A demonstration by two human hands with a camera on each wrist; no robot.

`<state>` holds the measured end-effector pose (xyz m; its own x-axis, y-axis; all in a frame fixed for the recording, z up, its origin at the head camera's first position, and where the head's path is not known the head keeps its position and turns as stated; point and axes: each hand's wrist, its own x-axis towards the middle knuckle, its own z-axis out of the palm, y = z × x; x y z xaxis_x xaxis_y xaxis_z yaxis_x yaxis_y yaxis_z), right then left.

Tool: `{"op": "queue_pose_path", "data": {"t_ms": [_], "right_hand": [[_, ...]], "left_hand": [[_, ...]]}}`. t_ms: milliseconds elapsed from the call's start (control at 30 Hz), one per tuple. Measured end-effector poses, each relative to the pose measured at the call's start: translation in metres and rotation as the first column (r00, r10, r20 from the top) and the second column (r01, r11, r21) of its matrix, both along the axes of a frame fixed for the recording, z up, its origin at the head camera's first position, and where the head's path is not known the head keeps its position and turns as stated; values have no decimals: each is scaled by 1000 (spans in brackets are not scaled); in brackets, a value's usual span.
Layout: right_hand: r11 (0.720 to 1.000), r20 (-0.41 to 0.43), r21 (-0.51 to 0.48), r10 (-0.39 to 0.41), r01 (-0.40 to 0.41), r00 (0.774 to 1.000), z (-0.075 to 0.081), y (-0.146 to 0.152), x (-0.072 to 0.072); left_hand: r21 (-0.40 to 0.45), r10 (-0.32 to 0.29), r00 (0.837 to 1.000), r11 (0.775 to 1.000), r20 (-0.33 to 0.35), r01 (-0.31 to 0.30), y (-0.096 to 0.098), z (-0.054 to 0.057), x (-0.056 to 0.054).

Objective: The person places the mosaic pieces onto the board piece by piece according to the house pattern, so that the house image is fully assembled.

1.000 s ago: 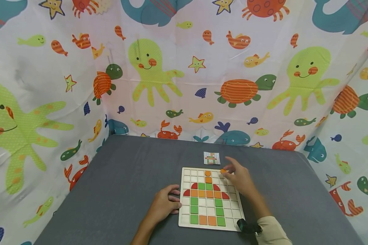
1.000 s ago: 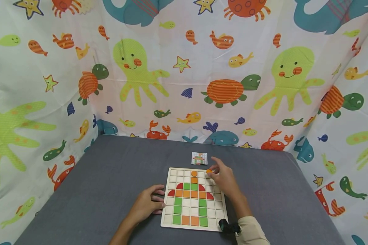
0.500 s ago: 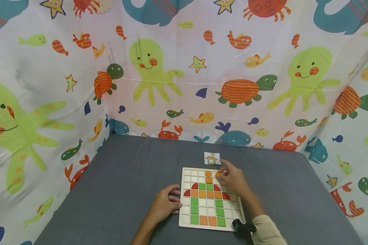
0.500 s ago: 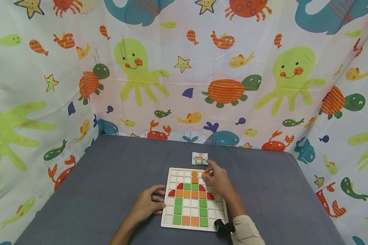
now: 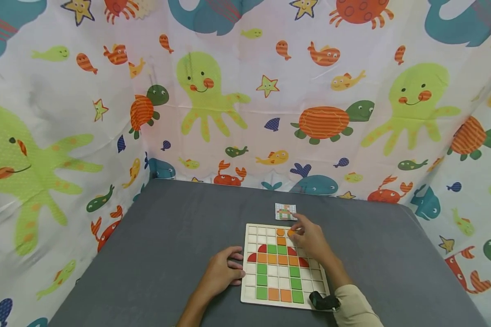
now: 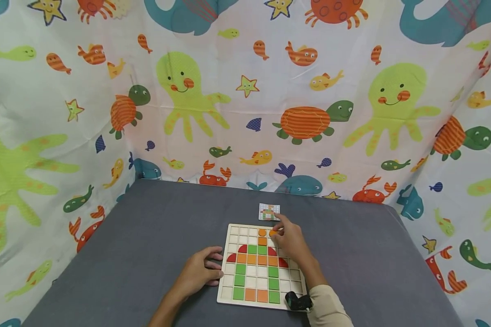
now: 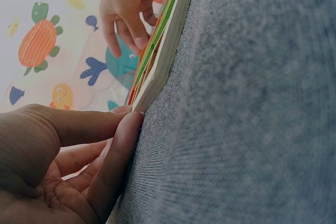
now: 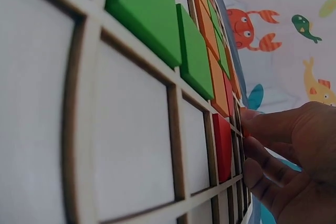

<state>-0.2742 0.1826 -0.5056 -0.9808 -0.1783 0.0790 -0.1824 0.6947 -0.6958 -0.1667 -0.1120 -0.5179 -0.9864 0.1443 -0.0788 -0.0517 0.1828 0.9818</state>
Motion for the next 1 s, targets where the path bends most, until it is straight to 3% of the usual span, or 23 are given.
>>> {"op": "queue_pose_path", "data": {"t_ms": [433,733,900,1000], "right_hand": [[1000,-42,-3,17,-18,999,3,3,6],[998,-62,-55,13,-17,998,9,25,16],[1000,-117,-13,-8,6,993,21,45,26],[998,-146,53,-16,24,989,30,61,33]], "left_hand": [[-5,1,1000,1000,-1,-1,3,0,-1],[-15,-7,1000,1000,5,7,4,1,-1],[-22,4,1000,1000,-2,-4,4,3,-1],[-39,54,997,998,-55,-56,0,5,-4]]}}
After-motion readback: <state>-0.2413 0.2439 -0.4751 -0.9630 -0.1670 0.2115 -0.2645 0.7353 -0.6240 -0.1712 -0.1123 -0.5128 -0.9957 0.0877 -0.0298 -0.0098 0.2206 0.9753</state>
